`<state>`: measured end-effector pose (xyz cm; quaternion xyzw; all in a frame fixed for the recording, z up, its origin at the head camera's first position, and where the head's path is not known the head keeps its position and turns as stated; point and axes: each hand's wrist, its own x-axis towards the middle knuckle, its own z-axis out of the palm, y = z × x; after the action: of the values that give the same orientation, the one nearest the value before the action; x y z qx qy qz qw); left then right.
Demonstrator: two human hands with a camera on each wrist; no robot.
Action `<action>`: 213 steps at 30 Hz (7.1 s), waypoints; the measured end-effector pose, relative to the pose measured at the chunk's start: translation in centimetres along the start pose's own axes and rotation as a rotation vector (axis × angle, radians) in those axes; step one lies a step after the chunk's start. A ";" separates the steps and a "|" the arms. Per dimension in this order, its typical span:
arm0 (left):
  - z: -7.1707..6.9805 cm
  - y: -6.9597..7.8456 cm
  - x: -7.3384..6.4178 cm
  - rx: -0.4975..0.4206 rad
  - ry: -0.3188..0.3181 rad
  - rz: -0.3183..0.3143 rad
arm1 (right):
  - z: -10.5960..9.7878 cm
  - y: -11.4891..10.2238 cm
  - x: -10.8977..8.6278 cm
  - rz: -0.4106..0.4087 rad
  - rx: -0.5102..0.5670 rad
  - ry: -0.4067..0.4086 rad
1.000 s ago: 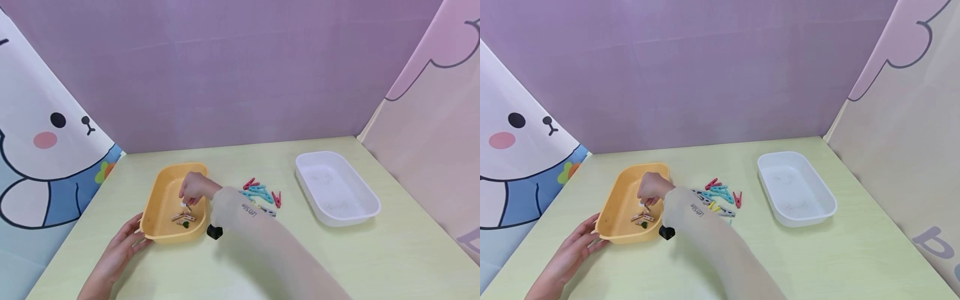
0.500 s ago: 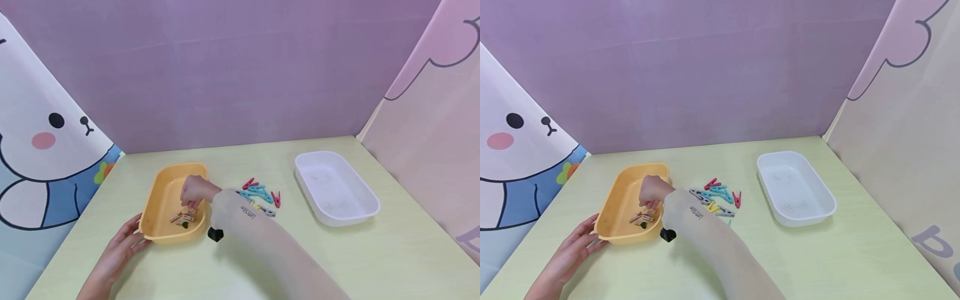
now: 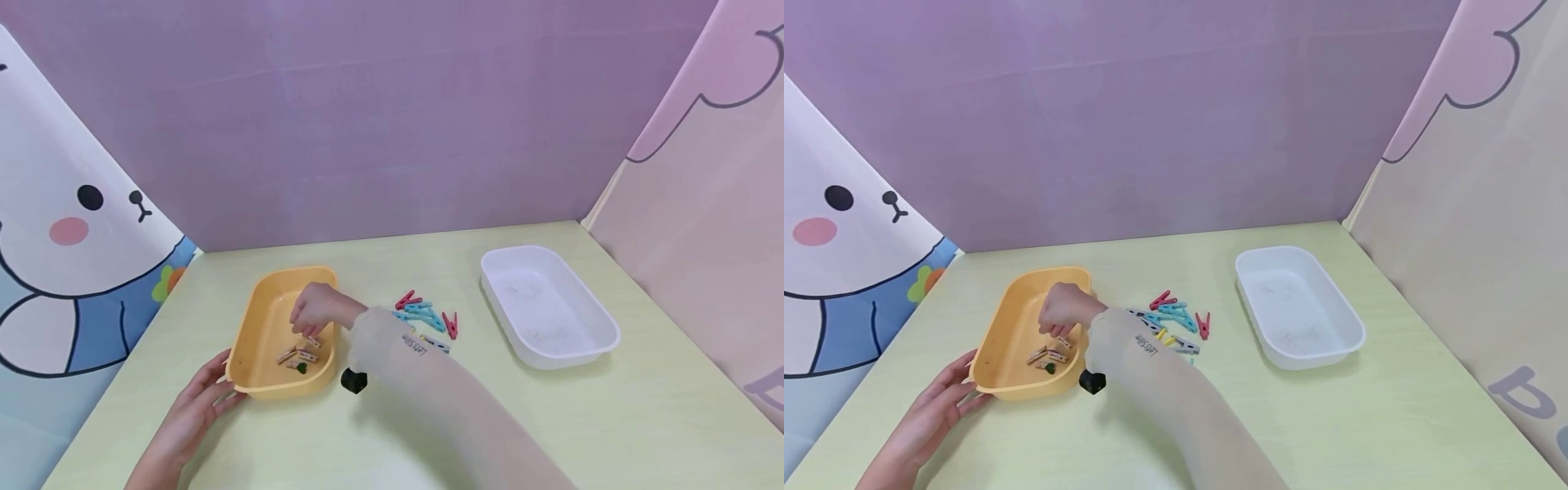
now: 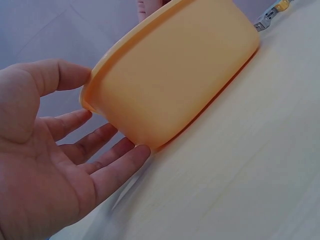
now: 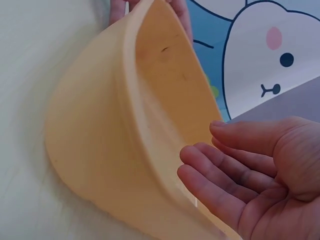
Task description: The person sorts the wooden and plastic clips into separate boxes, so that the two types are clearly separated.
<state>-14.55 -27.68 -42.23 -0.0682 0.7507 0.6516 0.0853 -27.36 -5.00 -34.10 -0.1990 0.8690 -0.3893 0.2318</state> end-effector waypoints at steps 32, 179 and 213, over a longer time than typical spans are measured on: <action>1.5 4.3 -0.6 0.393 0.279 0.172 | -12.6 8.2 -8.3 -0.076 0.118 0.102; 38.1 18.4 9.3 0.173 -0.806 0.085 | -17.9 38.4 -30.8 -0.619 1.235 0.182; 46.6 14.7 10.9 0.522 -0.471 0.094 | -18.0 38.2 -30.9 -0.579 1.247 0.217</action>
<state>-26.52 20.62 -36.75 0.1429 0.8539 0.4388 0.2405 -18.59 45.36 -45.22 -0.2126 0.4135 -0.8795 0.1015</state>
